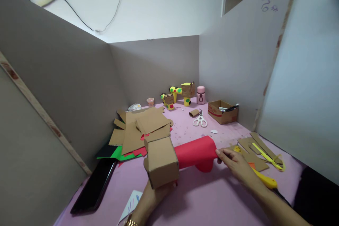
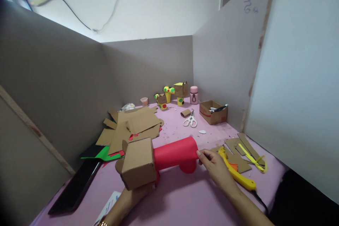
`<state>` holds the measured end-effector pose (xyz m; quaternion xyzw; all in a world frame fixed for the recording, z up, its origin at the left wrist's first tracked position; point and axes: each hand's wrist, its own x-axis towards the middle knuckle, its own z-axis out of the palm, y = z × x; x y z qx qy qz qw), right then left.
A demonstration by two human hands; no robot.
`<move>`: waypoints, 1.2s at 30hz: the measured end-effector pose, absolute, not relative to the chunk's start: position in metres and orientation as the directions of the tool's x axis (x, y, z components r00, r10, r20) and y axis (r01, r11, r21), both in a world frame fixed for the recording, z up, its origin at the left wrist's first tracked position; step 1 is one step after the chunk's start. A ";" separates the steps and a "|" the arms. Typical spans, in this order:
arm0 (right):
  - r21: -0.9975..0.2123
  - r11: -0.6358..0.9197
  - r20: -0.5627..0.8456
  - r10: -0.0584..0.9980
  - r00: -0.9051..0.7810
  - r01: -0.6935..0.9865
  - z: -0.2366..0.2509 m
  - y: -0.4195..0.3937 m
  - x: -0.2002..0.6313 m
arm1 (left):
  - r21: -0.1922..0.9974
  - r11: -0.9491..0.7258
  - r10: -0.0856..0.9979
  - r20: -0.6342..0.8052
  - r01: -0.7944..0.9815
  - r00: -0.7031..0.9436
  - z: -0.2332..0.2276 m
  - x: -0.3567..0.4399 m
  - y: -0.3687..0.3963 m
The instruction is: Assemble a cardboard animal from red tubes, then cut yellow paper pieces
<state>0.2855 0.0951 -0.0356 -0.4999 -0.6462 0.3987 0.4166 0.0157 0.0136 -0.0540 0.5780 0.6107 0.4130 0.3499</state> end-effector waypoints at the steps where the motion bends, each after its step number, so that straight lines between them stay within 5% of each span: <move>1: -0.932 0.181 0.138 0.978 -0.153 0.314 -0.035 0.095 0.285 | 0.909 -0.006 0.995 0.045 0.418 -0.085 -0.053 0.016 0.013; 26: -0.948 0.208 0.178 0.974 -0.141 0.241 -0.035 0.092 0.286 | 0.899 0.002 0.995 0.042 0.439 -0.090 -0.051 0.015 0.013; 36: -0.977 0.163 0.171 0.984 0.044 0.136 -0.056 0.088 0.286 | 0.893 0.036 0.986 0.041 0.448 -0.162 -0.054 0.015 0.017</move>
